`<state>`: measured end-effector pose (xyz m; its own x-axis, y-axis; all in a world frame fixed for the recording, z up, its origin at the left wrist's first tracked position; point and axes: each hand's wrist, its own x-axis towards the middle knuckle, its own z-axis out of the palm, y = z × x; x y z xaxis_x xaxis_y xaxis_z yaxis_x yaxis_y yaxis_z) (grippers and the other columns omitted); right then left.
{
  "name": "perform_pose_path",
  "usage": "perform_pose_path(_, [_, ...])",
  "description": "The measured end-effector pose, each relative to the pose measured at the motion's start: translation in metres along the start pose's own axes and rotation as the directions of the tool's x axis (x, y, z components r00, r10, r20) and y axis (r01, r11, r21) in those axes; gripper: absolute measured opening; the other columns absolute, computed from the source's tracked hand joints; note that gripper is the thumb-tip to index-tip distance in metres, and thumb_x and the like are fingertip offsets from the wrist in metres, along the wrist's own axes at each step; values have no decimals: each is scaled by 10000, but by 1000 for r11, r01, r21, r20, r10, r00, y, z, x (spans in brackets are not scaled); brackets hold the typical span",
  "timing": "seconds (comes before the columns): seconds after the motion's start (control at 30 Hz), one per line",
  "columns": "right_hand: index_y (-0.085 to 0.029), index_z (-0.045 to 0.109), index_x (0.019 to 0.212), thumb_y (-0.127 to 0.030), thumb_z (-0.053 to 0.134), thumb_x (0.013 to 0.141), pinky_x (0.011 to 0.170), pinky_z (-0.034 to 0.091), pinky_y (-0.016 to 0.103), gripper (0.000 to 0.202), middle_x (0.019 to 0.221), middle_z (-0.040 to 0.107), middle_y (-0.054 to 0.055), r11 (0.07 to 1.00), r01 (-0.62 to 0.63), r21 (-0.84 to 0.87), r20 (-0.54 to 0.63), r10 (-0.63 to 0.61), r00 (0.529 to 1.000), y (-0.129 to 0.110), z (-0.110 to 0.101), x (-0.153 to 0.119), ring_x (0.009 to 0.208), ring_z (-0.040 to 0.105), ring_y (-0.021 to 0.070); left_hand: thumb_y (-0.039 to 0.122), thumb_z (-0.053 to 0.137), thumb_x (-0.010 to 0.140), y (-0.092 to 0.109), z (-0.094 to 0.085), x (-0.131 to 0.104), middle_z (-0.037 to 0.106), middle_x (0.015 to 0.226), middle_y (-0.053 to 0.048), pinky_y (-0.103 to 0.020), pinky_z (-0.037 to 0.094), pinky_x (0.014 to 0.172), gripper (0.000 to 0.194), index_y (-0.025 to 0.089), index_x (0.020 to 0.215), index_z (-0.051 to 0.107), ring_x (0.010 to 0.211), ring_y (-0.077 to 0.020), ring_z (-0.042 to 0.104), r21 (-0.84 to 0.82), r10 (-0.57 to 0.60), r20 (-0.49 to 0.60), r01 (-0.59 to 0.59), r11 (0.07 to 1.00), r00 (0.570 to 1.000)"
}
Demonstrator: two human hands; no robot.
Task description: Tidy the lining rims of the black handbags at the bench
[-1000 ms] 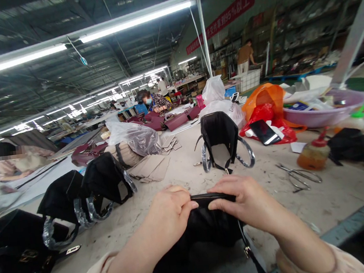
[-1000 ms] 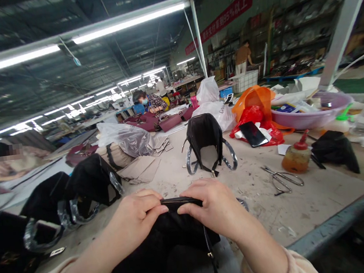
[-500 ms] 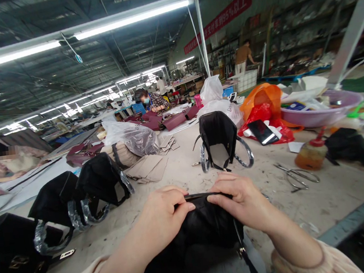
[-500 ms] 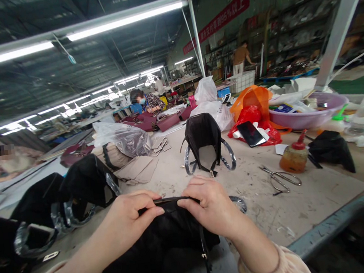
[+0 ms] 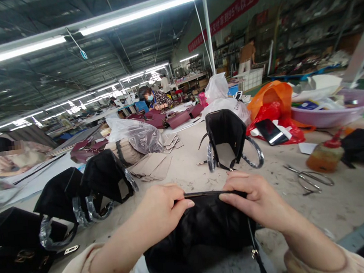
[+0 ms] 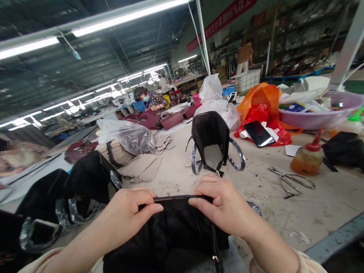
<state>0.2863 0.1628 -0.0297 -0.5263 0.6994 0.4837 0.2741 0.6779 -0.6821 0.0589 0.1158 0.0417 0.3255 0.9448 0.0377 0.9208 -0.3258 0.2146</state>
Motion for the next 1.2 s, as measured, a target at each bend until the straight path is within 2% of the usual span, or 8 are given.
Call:
perform_pose_path(0.4, [-188, 583, 672, -296, 537, 885, 629, 399, 288, 243, 662, 543, 18, 1000, -18, 8, 27, 18, 999, 1, -2, 1, 684, 522, 159, 311, 524, 860, 1, 7, 4, 628, 676, -13, -230, 387, 602, 280, 161, 649, 631, 640, -125, 574, 65, -22, -67, 27, 997, 997])
perform_pose_path(0.8, [-189, 575, 662, -309, 526, 886, 622, 402, 290, 259, 644, 540, 18, 1000, -10, -25, 23, 11, 1000, 1, -1, 1, 673, 523, 162, 317, 514, 862, 3, 9, 6, 625, 671, -14, -254, 365, 600, 291, 157, 637, 604, 636, -139, 573, 103, -48, -75, 56, 993, 996])
perform_pose_path(1.0, [-194, 568, 674, -308, 518, 889, 616, 405, 274, 249, 677, 555, 8, 990, -56, -129, 26, 60, 998, -6, -4, 0, 690, 538, 151, 326, 507, 863, 2, 11, 6, 632, 666, -20, -261, 346, 589, 303, 159, 630, 605, 635, -147, 573, 130, -60, -68, 68, 989, 996])
perform_pose_path(1.07, [-204, 610, 741, -316, 534, 882, 647, 420, 277, 195, 734, 595, 12, 980, -62, -188, 39, 71, 997, -9, -5, -1, 736, 561, 157, 331, 504, 864, 2, 11, 5, 641, 677, -23, -263, 344, 592, 298, 160, 647, 616, 642, -150, 578, 130, -66, -67, 74, 989, 996])
perform_pose_path(1.13, [-226, 652, 908, -345, 582, 855, 748, 437, 304, 148, 838, 648, 15, 965, -43, -258, 36, 54, 998, -13, -5, -2, 821, 586, 173, 329, 507, 861, 3, 11, 4, 646, 682, -24, -263, 340, 592, 289, 160, 658, 623, 643, -151, 579, 134, -70, -75, 80, 988, 995])
perform_pose_path(1.2, [-241, 636, 1067, -371, 625, 828, 897, 400, 361, 271, 934, 678, 18, 937, -16, -348, -1, 17, 1000, -16, -1, -1, 889, 600, 190, 320, 513, 857, 5, 11, 4, 642, 671, -23, -262, 329, 583, 282, 160, 655, 625, 631, -147, 571, 143, -72, -83, 83, 986, 994])
